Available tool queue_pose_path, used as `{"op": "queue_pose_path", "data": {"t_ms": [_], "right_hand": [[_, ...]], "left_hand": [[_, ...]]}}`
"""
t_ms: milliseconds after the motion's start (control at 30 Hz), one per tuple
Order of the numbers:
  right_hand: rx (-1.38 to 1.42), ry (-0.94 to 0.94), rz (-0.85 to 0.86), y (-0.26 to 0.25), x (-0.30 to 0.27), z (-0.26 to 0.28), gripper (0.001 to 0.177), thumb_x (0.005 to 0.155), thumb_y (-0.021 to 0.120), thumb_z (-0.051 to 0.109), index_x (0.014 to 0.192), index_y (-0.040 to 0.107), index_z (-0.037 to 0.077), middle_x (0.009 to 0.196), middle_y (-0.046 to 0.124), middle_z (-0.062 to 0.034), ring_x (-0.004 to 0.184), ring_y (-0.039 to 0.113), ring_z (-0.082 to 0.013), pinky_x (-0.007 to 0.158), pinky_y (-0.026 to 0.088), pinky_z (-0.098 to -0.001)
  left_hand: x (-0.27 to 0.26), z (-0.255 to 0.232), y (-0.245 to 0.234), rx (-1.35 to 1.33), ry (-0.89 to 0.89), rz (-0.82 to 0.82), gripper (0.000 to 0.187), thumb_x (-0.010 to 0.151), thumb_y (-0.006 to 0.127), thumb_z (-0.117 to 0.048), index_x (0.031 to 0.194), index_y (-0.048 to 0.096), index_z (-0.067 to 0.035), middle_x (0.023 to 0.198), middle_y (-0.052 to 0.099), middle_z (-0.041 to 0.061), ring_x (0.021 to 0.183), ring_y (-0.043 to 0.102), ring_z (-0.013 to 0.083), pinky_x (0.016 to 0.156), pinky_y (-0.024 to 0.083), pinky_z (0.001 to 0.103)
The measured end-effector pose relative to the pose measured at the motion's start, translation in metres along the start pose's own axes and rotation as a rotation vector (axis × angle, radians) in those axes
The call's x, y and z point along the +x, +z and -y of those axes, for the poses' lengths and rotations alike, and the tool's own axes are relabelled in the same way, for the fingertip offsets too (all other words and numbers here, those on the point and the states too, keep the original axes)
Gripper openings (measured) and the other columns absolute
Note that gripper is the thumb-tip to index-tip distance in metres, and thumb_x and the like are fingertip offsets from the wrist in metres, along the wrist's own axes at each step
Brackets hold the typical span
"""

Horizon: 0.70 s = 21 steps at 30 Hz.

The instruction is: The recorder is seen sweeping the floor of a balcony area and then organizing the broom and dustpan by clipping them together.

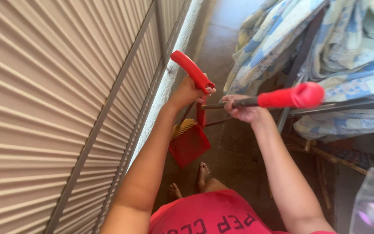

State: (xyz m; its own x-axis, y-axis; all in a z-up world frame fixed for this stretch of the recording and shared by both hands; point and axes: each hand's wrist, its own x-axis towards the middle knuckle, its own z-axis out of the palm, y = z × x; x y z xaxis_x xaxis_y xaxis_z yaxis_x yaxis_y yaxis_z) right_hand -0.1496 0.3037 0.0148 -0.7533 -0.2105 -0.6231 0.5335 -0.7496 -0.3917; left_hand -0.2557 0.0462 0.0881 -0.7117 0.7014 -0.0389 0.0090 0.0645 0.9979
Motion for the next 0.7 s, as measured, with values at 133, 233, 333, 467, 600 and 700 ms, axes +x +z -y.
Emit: {"op": "queue_pose_path", "data": {"t_ms": [133, 233, 333, 467, 600, 700], "right_hand": [[-0.016, -0.045, -0.040, 0.019, 0.005, 0.026, 0.020, 0.095, 0.066, 0.006, 0.111, 0.058, -0.004, 0.077, 0.060, -0.0025, 0.067, 0.064, -0.0118, 0.045, 0.044, -0.0207], [0.009, -0.053, -0.017, 0.029, 0.009, 0.059, 0.019, 0.095, 0.064, 0.006, 0.110, 0.058, -0.005, 0.079, 0.060, -0.0043, 0.069, 0.065, -0.0124, 0.046, 0.045, -0.0210], [0.047, 0.010, 0.016, 0.023, 0.025, 0.098, 0.019, 0.093, 0.063, 0.008, 0.107, 0.058, -0.004, 0.079, 0.059, -0.0060, 0.069, 0.065, -0.0137, 0.046, 0.046, -0.0221], [-0.021, -0.003, 0.061, 0.012, 0.055, 0.153, 0.015, 0.092, 0.060, 0.010, 0.101, 0.058, -0.002, 0.079, 0.059, -0.0056, 0.068, 0.065, -0.0149, 0.046, 0.046, -0.0231], [-0.197, -0.066, 0.029, 0.006, 0.087, 0.203, 0.017, 0.098, 0.054, 0.019, 0.098, 0.059, 0.003, 0.080, 0.061, -0.0042, 0.064, 0.063, -0.0133, 0.044, 0.046, -0.0219], [-0.208, -0.085, 0.063, 0.001, 0.109, 0.231, 0.021, 0.102, 0.049, 0.026, 0.098, 0.059, 0.008, 0.082, 0.064, -0.0022, 0.063, 0.063, -0.0099, 0.044, 0.046, -0.0217]], "left_hand": [[0.039, 0.000, -0.008, 0.007, 0.059, 0.137, 0.027, 0.085, 0.084, -0.020, 0.096, 0.063, -0.007, 0.091, 0.069, 0.003, 0.087, 0.071, 0.0128, 0.063, 0.062, 0.031], [0.073, -0.011, -0.012, -0.036, 0.063, 0.197, 0.033, 0.082, 0.083, -0.017, 0.104, 0.061, -0.007, 0.094, 0.071, 0.003, 0.088, 0.074, 0.0141, 0.062, 0.062, 0.032], [0.103, -0.027, -0.015, -0.058, 0.035, 0.230, 0.043, 0.081, 0.081, -0.015, 0.117, 0.058, -0.007, 0.100, 0.073, 0.003, 0.089, 0.076, 0.0154, 0.063, 0.063, 0.032], [0.159, -0.037, -0.019, -0.058, 0.025, 0.281, 0.059, 0.081, 0.080, -0.012, 0.132, 0.051, -0.007, 0.106, 0.072, 0.007, 0.091, 0.076, 0.0185, 0.066, 0.065, 0.038], [0.211, -0.046, -0.018, -0.101, 0.029, 0.365, 0.064, 0.081, 0.076, -0.012, 0.137, 0.046, -0.007, 0.108, 0.073, 0.009, 0.095, 0.076, 0.0198, 0.068, 0.067, 0.040], [0.234, -0.072, -0.012, -0.057, 0.002, 0.368, 0.062, 0.078, 0.081, -0.011, 0.132, 0.050, -0.006, 0.106, 0.071, 0.008, 0.095, 0.075, 0.0199, 0.067, 0.065, 0.041]]}}
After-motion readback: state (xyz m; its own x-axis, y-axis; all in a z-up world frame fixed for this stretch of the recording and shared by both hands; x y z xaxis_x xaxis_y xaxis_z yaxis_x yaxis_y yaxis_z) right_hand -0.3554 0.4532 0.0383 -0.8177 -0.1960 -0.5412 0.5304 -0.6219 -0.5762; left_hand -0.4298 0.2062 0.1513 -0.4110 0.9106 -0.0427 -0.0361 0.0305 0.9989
